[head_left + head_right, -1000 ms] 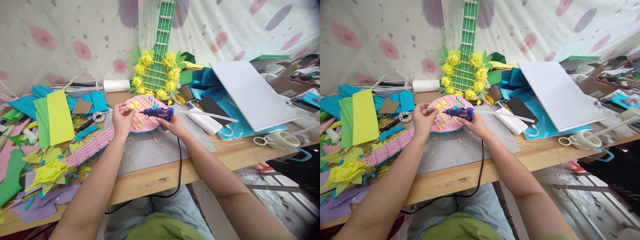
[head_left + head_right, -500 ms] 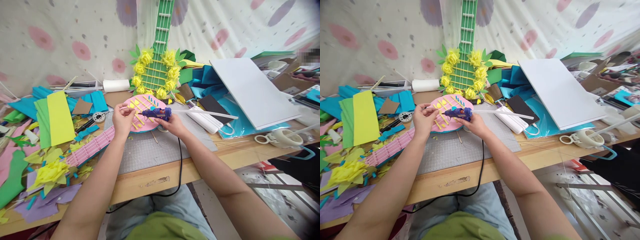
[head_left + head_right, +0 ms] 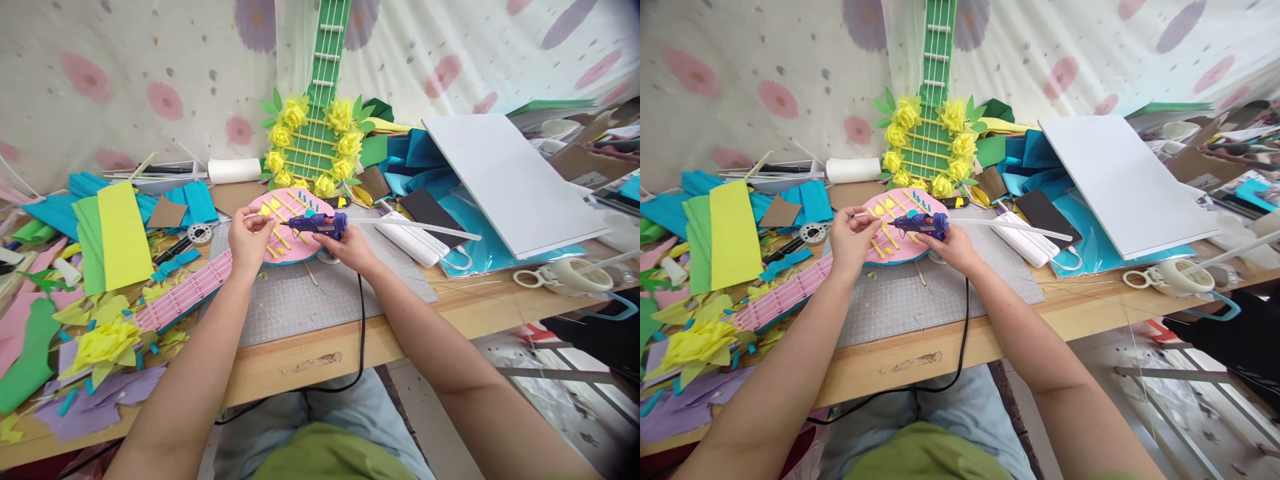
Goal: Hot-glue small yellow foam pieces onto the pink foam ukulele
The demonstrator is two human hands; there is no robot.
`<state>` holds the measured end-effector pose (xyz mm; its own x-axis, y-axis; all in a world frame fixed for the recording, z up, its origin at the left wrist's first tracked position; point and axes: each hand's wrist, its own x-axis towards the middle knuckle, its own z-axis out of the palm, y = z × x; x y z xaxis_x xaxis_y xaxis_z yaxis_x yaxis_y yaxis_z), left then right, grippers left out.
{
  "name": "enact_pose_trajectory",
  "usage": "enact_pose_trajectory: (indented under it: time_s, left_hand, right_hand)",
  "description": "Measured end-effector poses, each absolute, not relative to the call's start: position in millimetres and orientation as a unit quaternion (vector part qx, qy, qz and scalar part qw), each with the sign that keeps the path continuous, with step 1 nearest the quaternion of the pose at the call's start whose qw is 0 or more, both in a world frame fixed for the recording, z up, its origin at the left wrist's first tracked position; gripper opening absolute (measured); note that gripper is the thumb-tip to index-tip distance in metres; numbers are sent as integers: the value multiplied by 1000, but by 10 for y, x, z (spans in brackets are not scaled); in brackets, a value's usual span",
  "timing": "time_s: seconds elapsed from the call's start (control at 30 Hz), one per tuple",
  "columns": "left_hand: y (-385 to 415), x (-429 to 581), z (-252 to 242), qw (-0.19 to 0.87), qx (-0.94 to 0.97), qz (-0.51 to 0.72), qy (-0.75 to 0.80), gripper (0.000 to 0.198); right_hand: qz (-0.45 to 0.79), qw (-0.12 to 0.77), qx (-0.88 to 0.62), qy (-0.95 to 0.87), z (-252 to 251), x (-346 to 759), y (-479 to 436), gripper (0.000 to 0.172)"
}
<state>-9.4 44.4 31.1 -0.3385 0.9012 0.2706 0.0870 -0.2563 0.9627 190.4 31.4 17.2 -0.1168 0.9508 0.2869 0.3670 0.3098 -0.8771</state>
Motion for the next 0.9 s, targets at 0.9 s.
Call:
enact_pose_trajectory:
  time_s: [0.9]
  left_hand:
    - [443,-85,316,326,474,628,524,34]
  right_hand:
    - [314,438,-478,-694,154,1917,315,31]
